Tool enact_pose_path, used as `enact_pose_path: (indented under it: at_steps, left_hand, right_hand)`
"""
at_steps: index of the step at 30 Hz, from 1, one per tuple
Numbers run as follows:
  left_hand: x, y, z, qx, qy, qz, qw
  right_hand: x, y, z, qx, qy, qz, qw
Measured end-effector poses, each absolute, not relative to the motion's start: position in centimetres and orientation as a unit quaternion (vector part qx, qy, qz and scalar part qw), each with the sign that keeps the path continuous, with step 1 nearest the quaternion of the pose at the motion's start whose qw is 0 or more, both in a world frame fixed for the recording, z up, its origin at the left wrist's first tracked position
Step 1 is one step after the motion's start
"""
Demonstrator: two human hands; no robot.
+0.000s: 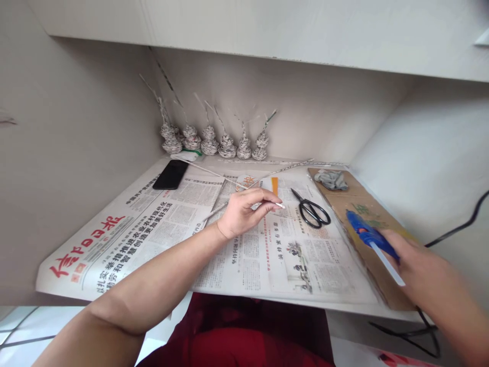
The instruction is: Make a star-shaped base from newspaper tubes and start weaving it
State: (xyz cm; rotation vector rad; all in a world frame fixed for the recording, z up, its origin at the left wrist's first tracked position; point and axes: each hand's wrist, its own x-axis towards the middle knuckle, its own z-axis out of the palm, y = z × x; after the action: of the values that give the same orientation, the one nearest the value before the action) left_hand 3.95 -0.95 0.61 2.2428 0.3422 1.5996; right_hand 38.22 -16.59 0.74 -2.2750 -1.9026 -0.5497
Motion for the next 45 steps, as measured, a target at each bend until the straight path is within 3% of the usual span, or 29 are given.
enact_pose_path:
  at_steps: [10,16,20,23,26,28,36,38,42,45]
  left_hand:
    - [4.0,-0.6,0.2,0.798,0.137,0.560,0.176]
    - [4.0,-0.3,0.0,0.793,0.145,0.566,0.174]
    - [4.0,-0.1,-0.1,0.792,0.149,0.568,0.169]
    - [4.0,-0.1,-0.2,0.793,0.145,0.567,0.170]
    - [4.0,-0.1,-0.3,0.796,0.148,0.563,0.168]
    - [4.0,0.0,-0.3,0.799,0.152,0.559,0.163]
    - [3.8,0.2,-0.4,0.804,0.153,0.553,0.154]
    - [3.8,0.3,-0.3,0.806,0.149,0.553,0.151]
    - [3.8,0.2,-0.2,0.808,0.146,0.553,0.143]
    - [3.9,0.1,-0.1,0.811,0.143,0.550,0.142]
  right_hand:
    - [45.1,-15.0,-0.4,-0.691,-0.687,-0.215,0.069]
    - [45.0,-12.9,-1.2,-0.665,-0.712,-0.215,0.066]
    - [42.1,-13.0,0.2,-0.666,-0.689,-0.284,0.030]
    - [36.8,-12.2,1.6,-0.658,-0.696,-0.270,0.099]
    - [30.4,-9.7,1.6,-0.620,-0.765,-0.052,0.164]
    - [27.2,-7.6,0.8,-0.628,-0.757,0.029,0.177]
    - [25.4,-4.7,-1.5,-0.648,-0.745,0.029,0.157]
    - [25.4,-6.3,-0.6,-0.640,-0.742,0.033,0.197]
    - [24.9,-10.3,2.1,-0.614,-0.695,0.007,0.374]
    - [24.4,-12.5,3.8,-0.584,-0.699,-0.063,0.409]
